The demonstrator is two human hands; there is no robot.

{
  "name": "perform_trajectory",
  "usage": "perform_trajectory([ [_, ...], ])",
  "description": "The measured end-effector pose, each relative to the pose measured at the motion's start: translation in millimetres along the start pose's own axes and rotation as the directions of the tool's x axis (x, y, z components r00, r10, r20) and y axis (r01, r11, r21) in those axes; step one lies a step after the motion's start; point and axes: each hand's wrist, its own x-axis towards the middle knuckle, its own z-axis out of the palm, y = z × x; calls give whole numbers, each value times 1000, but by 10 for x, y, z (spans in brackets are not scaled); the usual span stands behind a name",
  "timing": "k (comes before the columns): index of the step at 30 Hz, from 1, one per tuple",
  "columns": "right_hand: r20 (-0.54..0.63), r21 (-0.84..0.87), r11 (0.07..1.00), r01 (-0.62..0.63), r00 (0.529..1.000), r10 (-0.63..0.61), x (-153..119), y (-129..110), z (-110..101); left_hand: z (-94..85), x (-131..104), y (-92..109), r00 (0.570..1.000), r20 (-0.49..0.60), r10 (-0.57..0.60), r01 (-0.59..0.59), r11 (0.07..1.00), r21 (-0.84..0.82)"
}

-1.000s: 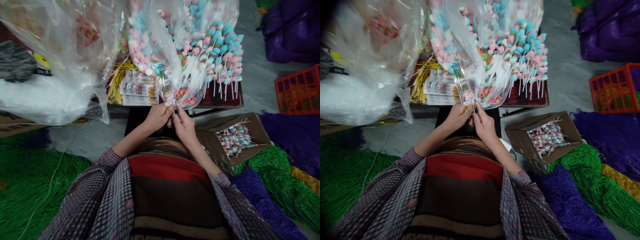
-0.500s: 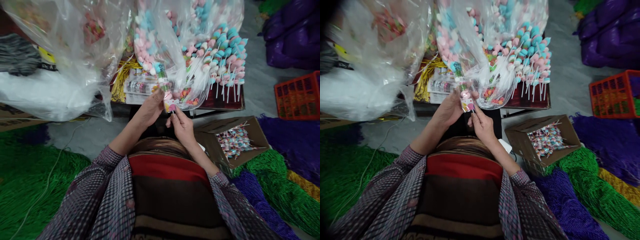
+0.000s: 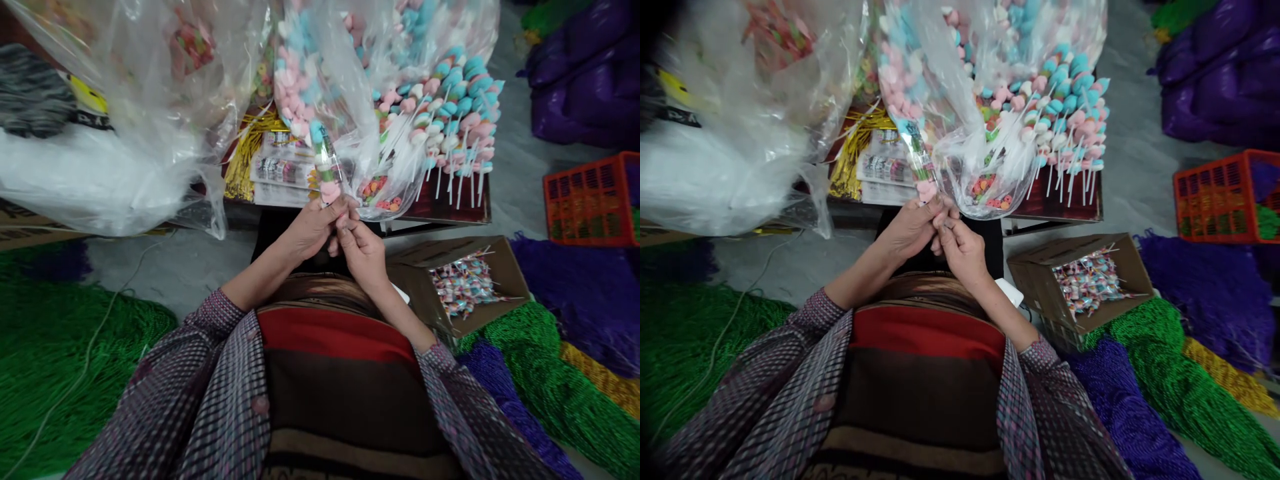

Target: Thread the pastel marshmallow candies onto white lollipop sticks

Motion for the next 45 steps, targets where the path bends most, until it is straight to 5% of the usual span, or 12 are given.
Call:
perform_trajectory([
  [3, 120, -107, 992, 63, 992, -50, 119, -123, -229, -58, -25, 108, 995, 38, 90, -89, 996, -27],
  [6, -48, 16, 994, 112, 993, -111, 277, -229, -427, -1, -116, 186, 984, 176, 12, 5, 995, -95],
  [9, 45, 192, 981, 35, 998, -45, 385, -311, -434, 132, -219, 113, 866, 440, -239, 318, 941, -115],
  [12, 196, 296, 952, -74, 980, 16, 412, -363, -261, 189, -249, -4, 779, 560, -282, 397, 913, -93],
  [17, -115, 269, 961, 67, 993, -37, 458, -294, 97, 32, -144, 67, 995, 96, 6, -37, 944, 327],
  [20, -208, 172, 972, 160, 970, -123, 507, -237, 142, -57, -113, 142, 968, -130, 216, -114, 833, 542],
  [23, -71, 160, 981, 108, 993, -97, 537, -293, 13, -111, -151, 137, 997, 77, 1, -24, 952, 305],
  [27, 114, 122, 990, 67, 990, -81, 582, -420, -131, -140, -213, 99, 892, 425, -155, 182, 983, -24],
  [31, -11, 131, 986, 106, 994, -105, 684, -376, 22, -148, -175, 135, 995, 58, 75, -89, 953, 289],
  [35, -38, 72, 986, 151, 988, -149, 883, -299, 222, -299, -107, 214, 882, -180, 437, -204, 695, 689],
  [41, 181, -211, 935, 286, 951, -250, 1647, -200, 321, -697, -130, 480, 852, -353, 387, -358, 922, 147],
  [45, 317, -665, 641, 383, 922, -222, 2153, -63, 488, -766, -213, 672, 844, -466, 266, -364, 922, -131],
])
